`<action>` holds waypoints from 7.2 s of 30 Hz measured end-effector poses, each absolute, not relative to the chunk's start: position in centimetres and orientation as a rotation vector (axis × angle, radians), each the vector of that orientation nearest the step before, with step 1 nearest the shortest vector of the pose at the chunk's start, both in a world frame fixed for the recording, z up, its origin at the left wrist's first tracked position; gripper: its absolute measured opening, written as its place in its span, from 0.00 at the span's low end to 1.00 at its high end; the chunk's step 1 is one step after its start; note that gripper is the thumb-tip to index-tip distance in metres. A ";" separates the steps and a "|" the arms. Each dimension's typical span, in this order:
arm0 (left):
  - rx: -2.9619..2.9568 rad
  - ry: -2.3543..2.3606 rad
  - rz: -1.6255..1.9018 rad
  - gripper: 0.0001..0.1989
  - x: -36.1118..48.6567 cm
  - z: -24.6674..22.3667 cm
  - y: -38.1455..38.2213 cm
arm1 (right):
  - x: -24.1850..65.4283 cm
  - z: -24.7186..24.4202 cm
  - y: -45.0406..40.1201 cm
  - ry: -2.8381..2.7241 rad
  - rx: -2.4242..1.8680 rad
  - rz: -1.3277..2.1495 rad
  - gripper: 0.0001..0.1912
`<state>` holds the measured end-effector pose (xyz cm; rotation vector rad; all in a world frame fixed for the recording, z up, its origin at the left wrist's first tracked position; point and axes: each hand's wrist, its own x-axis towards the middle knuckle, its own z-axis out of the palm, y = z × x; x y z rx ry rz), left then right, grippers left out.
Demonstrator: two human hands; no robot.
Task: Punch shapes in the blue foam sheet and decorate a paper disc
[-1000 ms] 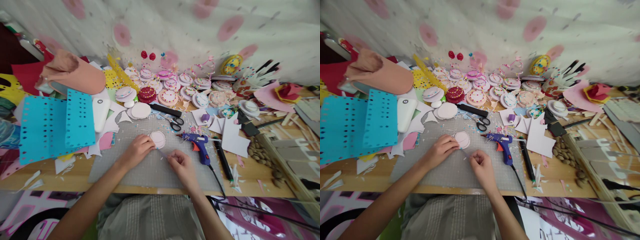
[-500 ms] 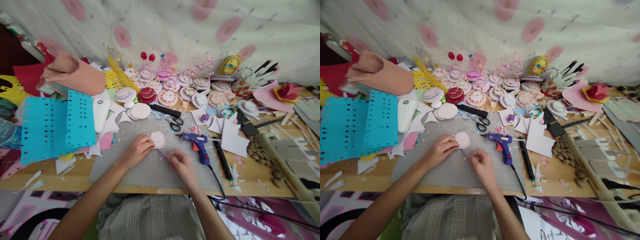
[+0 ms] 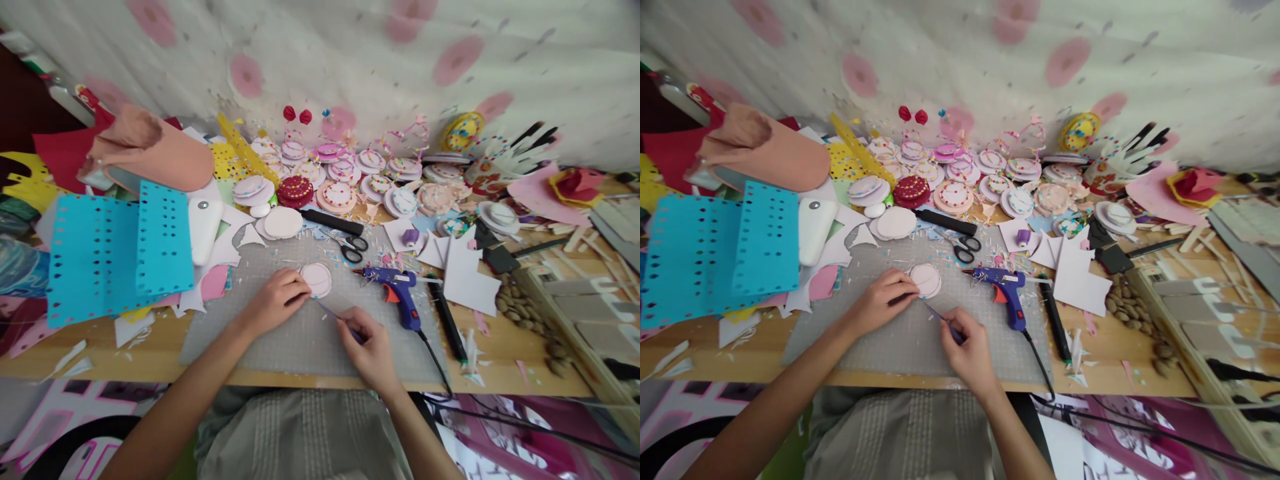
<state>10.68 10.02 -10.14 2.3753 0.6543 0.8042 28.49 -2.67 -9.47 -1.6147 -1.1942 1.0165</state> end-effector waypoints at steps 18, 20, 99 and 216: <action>2.369 0.698 0.760 0.12 10.6 -9.9 9.9 | 28.0 -9.9 -2.7 -1.282 -1.708 0.876 0.08; 2.372 0.694 0.762 0.11 10.6 -9.8 9.8 | 27.9 -9.9 -2.7 -1.302 -1.711 0.861 0.07; 2.043 0.970 1.086 0.11 9.0 -9.2 10.7 | 44.3 -2.5 9.1 -1.777 -2.175 0.102 0.12; 1.636 1.054 0.855 0.04 11.5 -7.6 2.4 | 26.0 -8.3 -1.2 -0.708 -1.351 1.501 0.18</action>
